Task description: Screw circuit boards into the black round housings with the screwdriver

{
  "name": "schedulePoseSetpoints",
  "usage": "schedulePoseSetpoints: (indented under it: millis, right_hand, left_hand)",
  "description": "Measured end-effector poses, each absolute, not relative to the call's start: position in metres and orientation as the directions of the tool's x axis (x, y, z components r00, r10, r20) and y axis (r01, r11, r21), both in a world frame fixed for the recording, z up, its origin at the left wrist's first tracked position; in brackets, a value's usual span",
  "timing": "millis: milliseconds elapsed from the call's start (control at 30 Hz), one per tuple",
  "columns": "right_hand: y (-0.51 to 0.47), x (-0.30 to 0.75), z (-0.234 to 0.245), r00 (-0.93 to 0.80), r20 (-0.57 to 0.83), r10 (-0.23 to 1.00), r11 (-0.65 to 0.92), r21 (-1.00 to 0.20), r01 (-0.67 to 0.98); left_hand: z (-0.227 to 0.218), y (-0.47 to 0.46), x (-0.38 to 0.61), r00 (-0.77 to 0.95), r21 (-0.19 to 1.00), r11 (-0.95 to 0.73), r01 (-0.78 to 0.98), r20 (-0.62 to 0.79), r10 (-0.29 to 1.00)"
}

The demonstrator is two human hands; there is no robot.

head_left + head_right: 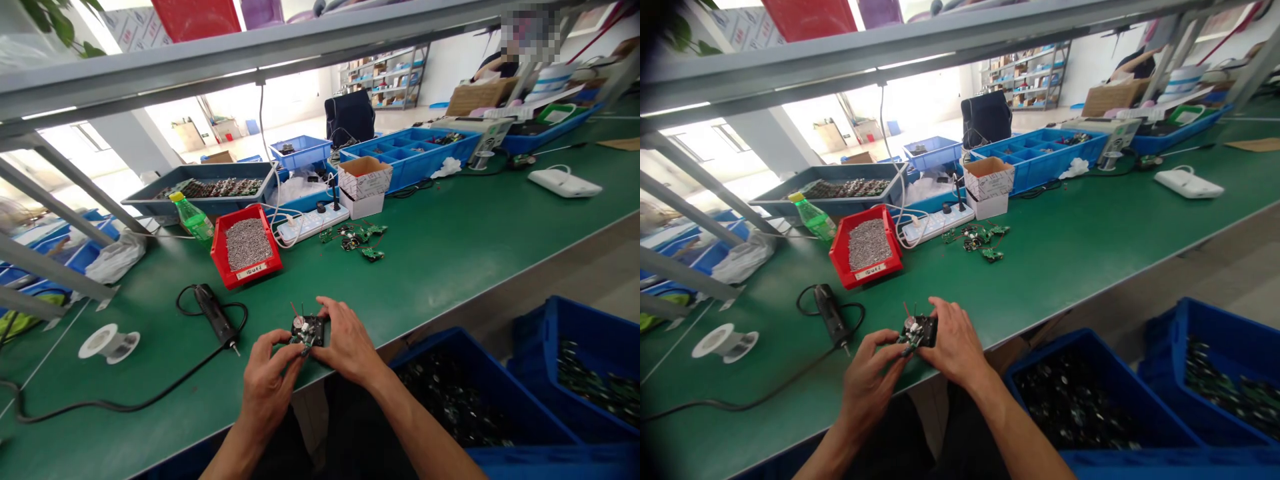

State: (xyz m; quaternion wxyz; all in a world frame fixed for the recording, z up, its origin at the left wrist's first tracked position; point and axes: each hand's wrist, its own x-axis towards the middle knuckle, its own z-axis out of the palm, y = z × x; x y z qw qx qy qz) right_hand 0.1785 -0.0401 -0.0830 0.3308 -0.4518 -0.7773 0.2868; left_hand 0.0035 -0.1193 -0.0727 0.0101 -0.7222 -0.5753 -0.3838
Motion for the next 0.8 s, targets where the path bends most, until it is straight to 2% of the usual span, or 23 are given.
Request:
schedulePoseSetpoints:
  millis: [133,267,433,800]
  right_hand:
    - [-0.039,0.181,-0.084,-0.378,0.263,0.888,0.434,-0.750,0.498]
    - [-0.039,0.182,-0.082,-0.387,0.255,0.886,0.434,-0.747,0.503]
    - [-0.040,0.182,-0.081,-0.395,0.241,0.886,0.428,-0.752,0.501]
    - [-0.038,0.182,-0.087,-0.405,0.286,0.868,0.467,-0.746,0.474]
  left_hand:
    - [-0.067,-0.115,0.008,0.134,0.314,-0.366,0.876,0.569,0.811]
    - [-0.059,-0.114,0.011,0.207,0.263,-0.404,0.876,0.551,0.808]
    - [-0.060,-0.111,0.010,0.239,0.246,-0.408,0.879,0.514,0.824]
    - [-0.058,-0.100,0.016,0.208,0.287,-0.364,0.886,0.457,0.865]
